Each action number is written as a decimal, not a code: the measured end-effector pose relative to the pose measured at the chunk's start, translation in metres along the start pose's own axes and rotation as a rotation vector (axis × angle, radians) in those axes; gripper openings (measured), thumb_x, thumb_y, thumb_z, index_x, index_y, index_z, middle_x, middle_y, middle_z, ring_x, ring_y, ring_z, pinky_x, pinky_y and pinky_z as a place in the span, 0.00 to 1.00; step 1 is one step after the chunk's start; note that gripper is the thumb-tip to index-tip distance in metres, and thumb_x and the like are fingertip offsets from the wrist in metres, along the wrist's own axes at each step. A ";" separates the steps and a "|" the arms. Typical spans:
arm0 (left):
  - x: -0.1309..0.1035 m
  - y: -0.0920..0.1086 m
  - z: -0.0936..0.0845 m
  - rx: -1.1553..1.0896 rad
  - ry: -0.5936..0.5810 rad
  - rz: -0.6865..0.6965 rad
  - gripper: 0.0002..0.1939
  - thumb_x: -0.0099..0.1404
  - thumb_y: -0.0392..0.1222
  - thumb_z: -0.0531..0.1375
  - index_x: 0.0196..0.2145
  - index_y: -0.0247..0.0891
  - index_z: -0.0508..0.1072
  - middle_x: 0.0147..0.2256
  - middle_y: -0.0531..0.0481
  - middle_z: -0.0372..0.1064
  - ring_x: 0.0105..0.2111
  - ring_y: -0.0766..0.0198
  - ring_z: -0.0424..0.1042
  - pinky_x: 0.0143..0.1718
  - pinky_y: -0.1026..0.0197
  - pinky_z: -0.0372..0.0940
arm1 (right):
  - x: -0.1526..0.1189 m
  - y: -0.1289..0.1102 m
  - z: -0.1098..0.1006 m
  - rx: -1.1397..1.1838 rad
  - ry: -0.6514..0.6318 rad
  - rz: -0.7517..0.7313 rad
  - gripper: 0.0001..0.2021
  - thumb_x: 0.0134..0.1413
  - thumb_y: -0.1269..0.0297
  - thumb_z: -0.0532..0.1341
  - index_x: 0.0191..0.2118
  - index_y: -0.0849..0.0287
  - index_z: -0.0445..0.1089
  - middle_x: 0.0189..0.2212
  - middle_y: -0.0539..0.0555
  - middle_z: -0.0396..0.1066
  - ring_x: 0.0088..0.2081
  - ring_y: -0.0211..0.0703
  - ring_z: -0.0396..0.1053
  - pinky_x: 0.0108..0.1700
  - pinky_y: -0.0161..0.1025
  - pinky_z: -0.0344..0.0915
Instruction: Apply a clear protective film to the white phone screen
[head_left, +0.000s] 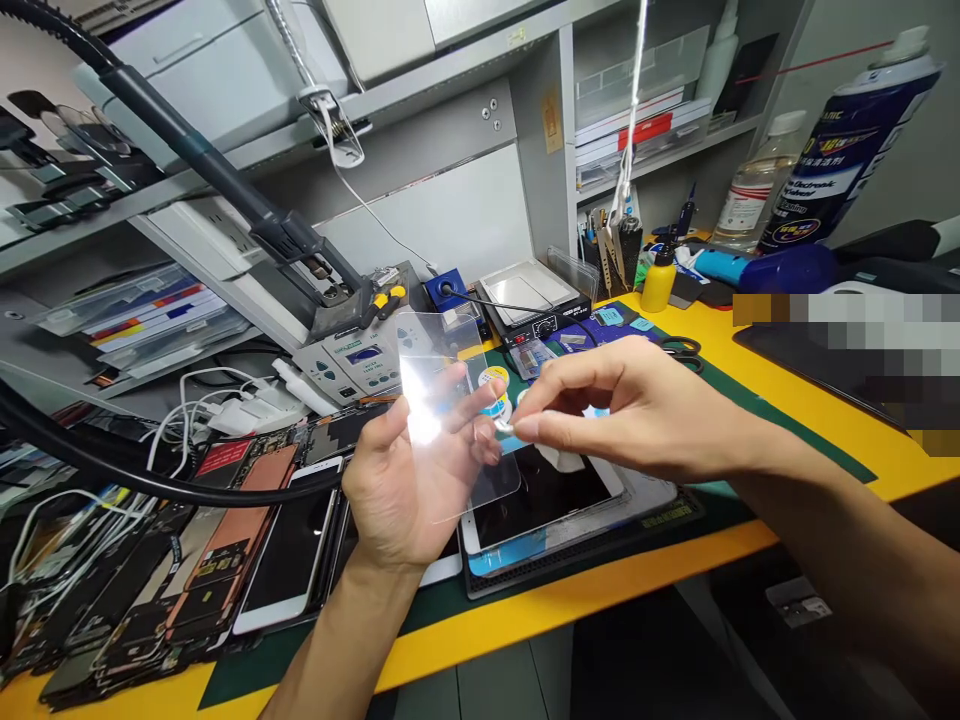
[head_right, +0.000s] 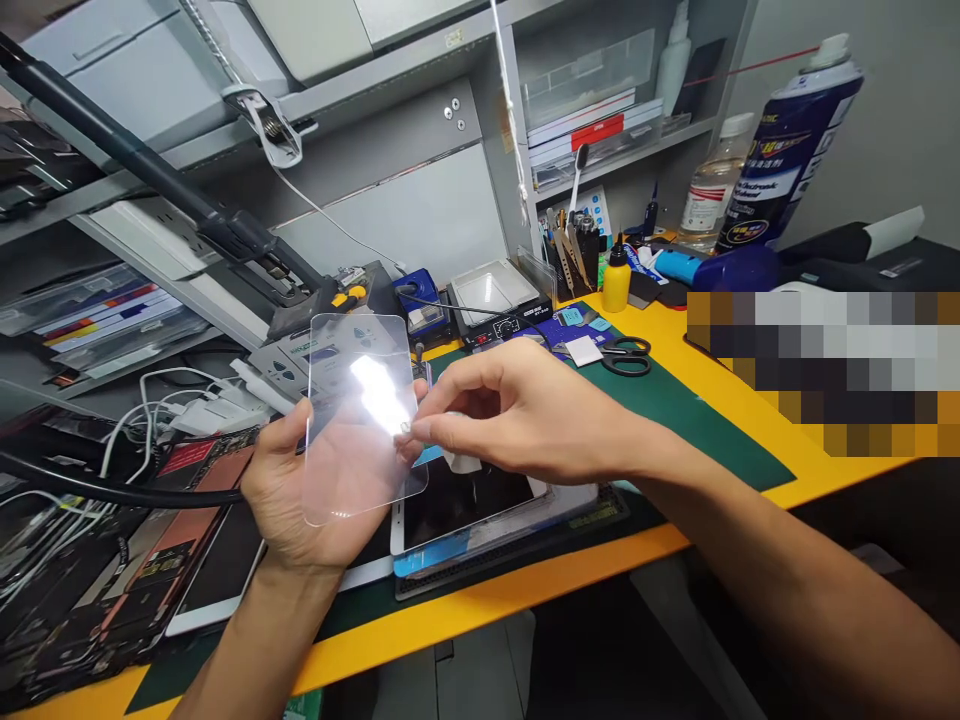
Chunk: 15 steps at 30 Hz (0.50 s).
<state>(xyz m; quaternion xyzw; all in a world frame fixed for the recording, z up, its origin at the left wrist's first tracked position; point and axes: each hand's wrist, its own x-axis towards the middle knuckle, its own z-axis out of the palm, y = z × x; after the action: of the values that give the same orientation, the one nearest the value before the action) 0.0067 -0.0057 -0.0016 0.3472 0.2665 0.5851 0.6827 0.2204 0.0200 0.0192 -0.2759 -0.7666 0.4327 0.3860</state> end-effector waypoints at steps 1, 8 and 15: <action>0.000 0.000 0.001 0.011 0.001 -0.001 0.20 0.64 0.51 0.60 0.48 0.36 0.78 0.45 0.38 0.78 0.36 0.56 0.76 0.34 0.58 0.72 | 0.001 0.001 0.004 0.005 0.059 -0.018 0.08 0.61 0.63 0.66 0.36 0.62 0.81 0.25 0.50 0.75 0.25 0.34 0.67 0.26 0.32 0.62; 0.000 -0.003 0.004 0.055 0.018 0.014 0.18 0.64 0.50 0.59 0.45 0.36 0.79 0.43 0.39 0.78 0.41 0.51 0.77 0.32 0.58 0.72 | 0.004 0.015 0.025 -0.120 0.145 -0.288 0.05 0.62 0.71 0.63 0.37 0.61 0.77 0.31 0.53 0.78 0.32 0.37 0.71 0.38 0.35 0.67; 0.001 -0.003 0.000 -0.007 0.011 -0.045 0.21 0.62 0.51 0.61 0.46 0.35 0.80 0.44 0.37 0.78 0.34 0.59 0.74 0.36 0.58 0.72 | -0.004 0.006 0.020 -0.127 -0.168 -0.258 0.06 0.61 0.71 0.63 0.38 0.66 0.79 0.30 0.53 0.76 0.30 0.35 0.68 0.35 0.32 0.65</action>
<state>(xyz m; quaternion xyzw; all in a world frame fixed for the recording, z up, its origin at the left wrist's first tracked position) 0.0082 -0.0045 -0.0039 0.3355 0.2758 0.5724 0.6955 0.2065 0.0111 0.0056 -0.1617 -0.8510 0.3517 0.3548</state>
